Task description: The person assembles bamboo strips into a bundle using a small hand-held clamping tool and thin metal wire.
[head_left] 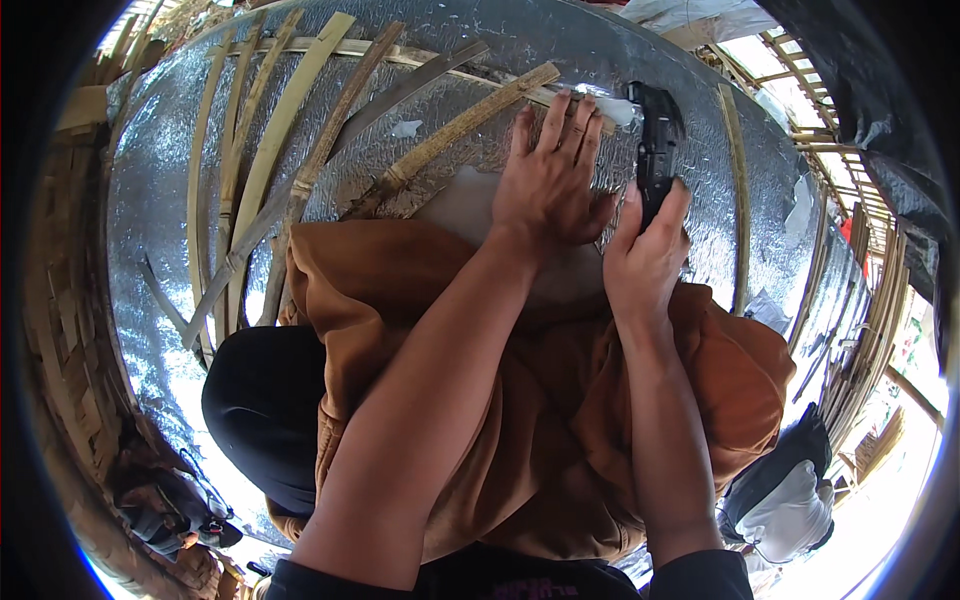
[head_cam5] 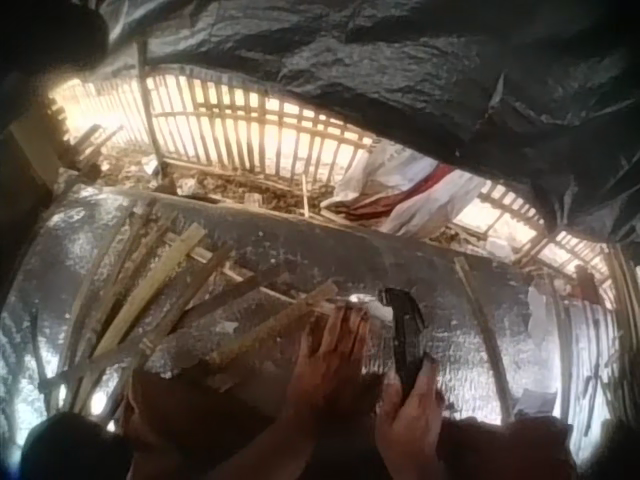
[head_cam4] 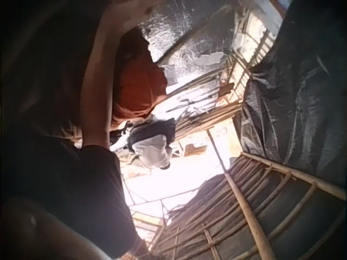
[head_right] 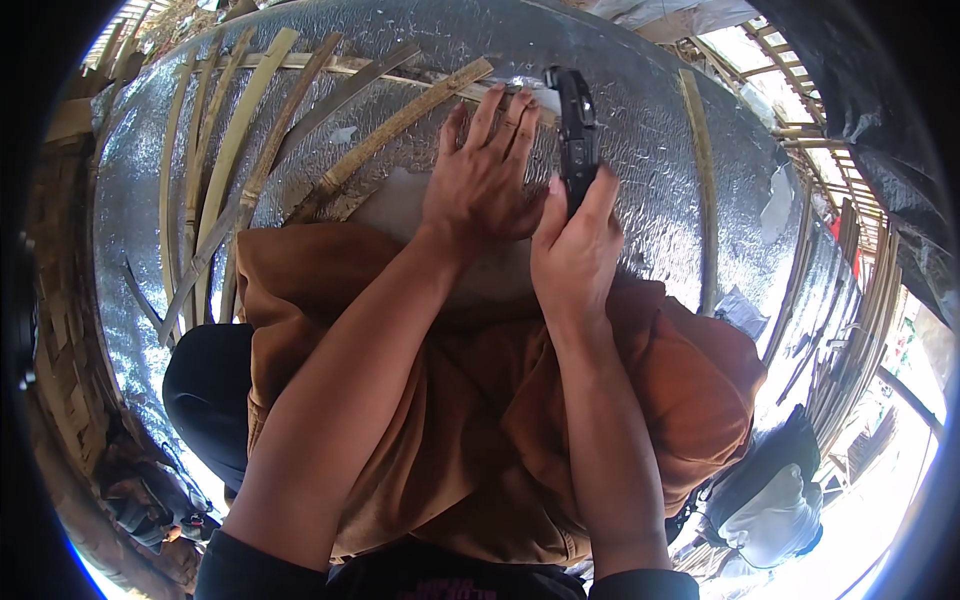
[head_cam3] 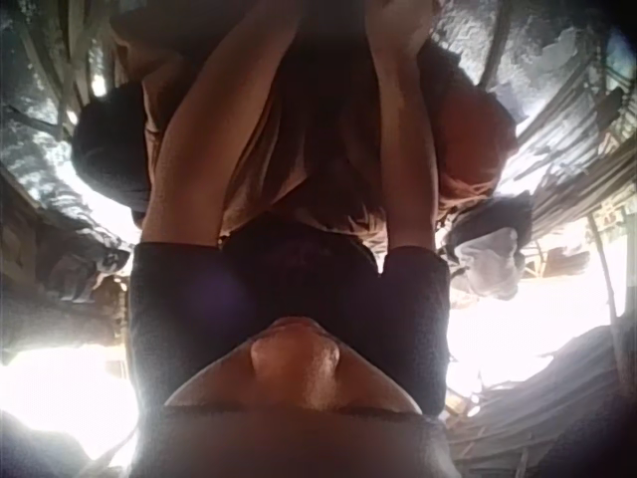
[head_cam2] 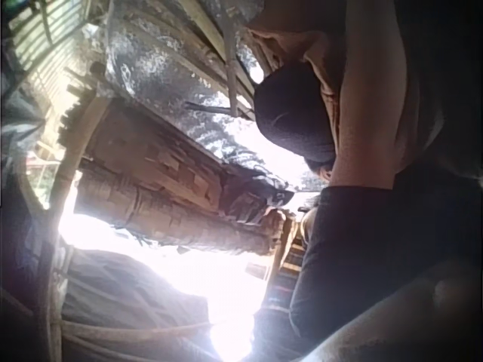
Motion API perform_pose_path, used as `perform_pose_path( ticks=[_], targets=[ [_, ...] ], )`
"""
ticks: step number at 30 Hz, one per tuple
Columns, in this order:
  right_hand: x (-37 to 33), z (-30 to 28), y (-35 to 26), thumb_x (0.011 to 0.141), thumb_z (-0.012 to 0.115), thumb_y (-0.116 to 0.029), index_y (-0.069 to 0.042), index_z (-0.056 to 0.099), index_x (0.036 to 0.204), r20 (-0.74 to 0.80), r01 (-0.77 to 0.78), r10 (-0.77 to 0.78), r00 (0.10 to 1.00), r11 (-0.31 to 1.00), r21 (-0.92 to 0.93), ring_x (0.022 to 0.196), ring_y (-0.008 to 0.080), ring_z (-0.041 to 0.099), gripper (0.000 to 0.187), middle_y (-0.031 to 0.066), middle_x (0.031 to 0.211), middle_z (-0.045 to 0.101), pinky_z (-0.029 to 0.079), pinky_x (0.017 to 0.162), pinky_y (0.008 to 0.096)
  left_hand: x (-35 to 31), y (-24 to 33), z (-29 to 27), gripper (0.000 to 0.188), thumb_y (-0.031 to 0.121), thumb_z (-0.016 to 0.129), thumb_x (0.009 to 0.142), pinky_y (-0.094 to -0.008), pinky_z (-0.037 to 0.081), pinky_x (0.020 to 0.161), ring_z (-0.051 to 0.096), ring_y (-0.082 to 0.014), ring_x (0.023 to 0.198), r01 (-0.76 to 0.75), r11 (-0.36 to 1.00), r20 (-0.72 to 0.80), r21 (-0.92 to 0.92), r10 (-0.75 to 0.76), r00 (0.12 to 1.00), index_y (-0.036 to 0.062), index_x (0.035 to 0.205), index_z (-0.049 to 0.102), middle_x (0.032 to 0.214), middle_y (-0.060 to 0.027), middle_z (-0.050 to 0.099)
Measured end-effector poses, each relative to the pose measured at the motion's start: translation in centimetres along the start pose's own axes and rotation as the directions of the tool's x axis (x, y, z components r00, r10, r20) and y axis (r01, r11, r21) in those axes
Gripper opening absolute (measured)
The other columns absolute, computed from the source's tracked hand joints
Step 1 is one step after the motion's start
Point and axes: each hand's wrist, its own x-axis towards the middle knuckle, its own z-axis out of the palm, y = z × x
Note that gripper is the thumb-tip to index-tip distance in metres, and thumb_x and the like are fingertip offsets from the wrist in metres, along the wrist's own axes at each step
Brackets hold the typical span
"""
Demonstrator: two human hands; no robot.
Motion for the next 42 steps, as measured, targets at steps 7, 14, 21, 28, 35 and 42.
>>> perform_pose_path(
  ticks=[7, 14, 21, 28, 35, 42],
  targets=[
    [-0.3, -0.1, -0.4, 0.102, 0.059, -0.011, 0.006, 0.045, 0.127, -0.039, 0.034, -0.033, 0.999, 0.999, 0.032, 0.076, 0.0513, 0.068, 0.033, 0.0313, 0.082, 0.065, 0.052, 0.059, 0.0563, -0.4, 0.0, 0.4, 0.082, 0.047, 0.058, 0.090, -0.0614, 0.022, 0.122, 0.026, -0.0364, 0.155, -0.012, 0.997, -0.121, -0.080, 0.003, 0.993, -0.0027, 0.153, 0.040, 0.161, -0.0164, 0.040],
    [-0.6, -0.1, -0.2, 0.105, 0.056, -0.017, 0.003, 0.047, 0.121, -0.037, -0.038, 0.040, 0.999, 0.998, 0.058, 0.075, 0.0481, 0.070, 0.027, 0.0260, 0.080, 0.065, 0.052, 0.059, 0.0522, 0.0, 0.0, -0.2, 0.087, 0.054, 0.055, 0.092, -0.0583, 0.015, 0.126, 0.016, -0.0326, 0.159, 0.015, 1.000, 0.031, 0.003, -0.015, 0.999, 0.0018, 0.159, 0.034, 0.168, -0.0135, 0.030],
    [-0.1, -0.3, -0.6, 0.102, 0.057, -0.013, 0.004, 0.045, 0.123, -0.106, 0.005, 0.001, 0.994, 0.998, 0.056, 0.078, 0.0525, 0.068, 0.029, 0.0307, 0.083, 0.066, 0.051, 0.060, 0.0578, 0.0, -0.1, -0.2, 0.088, 0.055, 0.053, 0.093, -0.0584, 0.014, 0.126, 0.014, -0.0331, 0.159, 0.002, 1.000, 0.025, 0.002, -0.002, 1.000, 0.0003, 0.159, 0.033, 0.169, -0.0138, 0.028],
    [-0.5, -0.3, -0.3, 0.102, 0.058, -0.013, 0.004, 0.044, 0.127, -0.080, -0.010, 0.015, 0.997, 0.998, 0.063, 0.074, 0.0527, 0.067, 0.033, 0.0320, 0.079, 0.065, 0.051, 0.060, 0.0584, -0.4, 0.0, 0.1, 0.088, 0.055, 0.054, 0.092, -0.0582, 0.014, 0.127, 0.015, -0.0334, 0.159, 0.018, 1.000, 0.027, 0.014, -0.018, 0.999, 0.0003, 0.159, 0.034, 0.168, -0.0140, 0.030],
    [0.0, -0.2, -0.2, 0.103, 0.057, -0.013, 0.005, 0.045, 0.123, -0.028, 0.010, -0.009, 1.000, 0.999, 0.041, 0.076, 0.0514, 0.068, 0.029, 0.0297, 0.080, 0.064, 0.051, 0.060, 0.0554, 0.1, -0.3, 0.2, 0.084, 0.050, 0.062, 0.089, -0.0602, 0.023, 0.122, 0.027, -0.0358, 0.153, -0.027, 0.999, -0.100, -0.019, 0.025, 0.995, -0.0022, 0.152, 0.042, 0.161, -0.0157, 0.040],
    [-0.2, -0.6, -0.5, 0.102, 0.059, -0.014, 0.002, 0.046, 0.123, -0.013, 0.015, -0.014, 1.000, 0.998, 0.065, 0.077, 0.0519, 0.068, 0.029, 0.0304, 0.080, 0.065, 0.052, 0.058, 0.0568, 0.3, 0.0, -0.1, 0.086, 0.054, 0.059, 0.090, -0.0576, 0.019, 0.125, 0.022, -0.0334, 0.156, -0.003, 1.000, -0.021, 0.013, 0.003, 1.000, -0.0007, 0.155, 0.040, 0.166, -0.0147, 0.033]
  ],
)
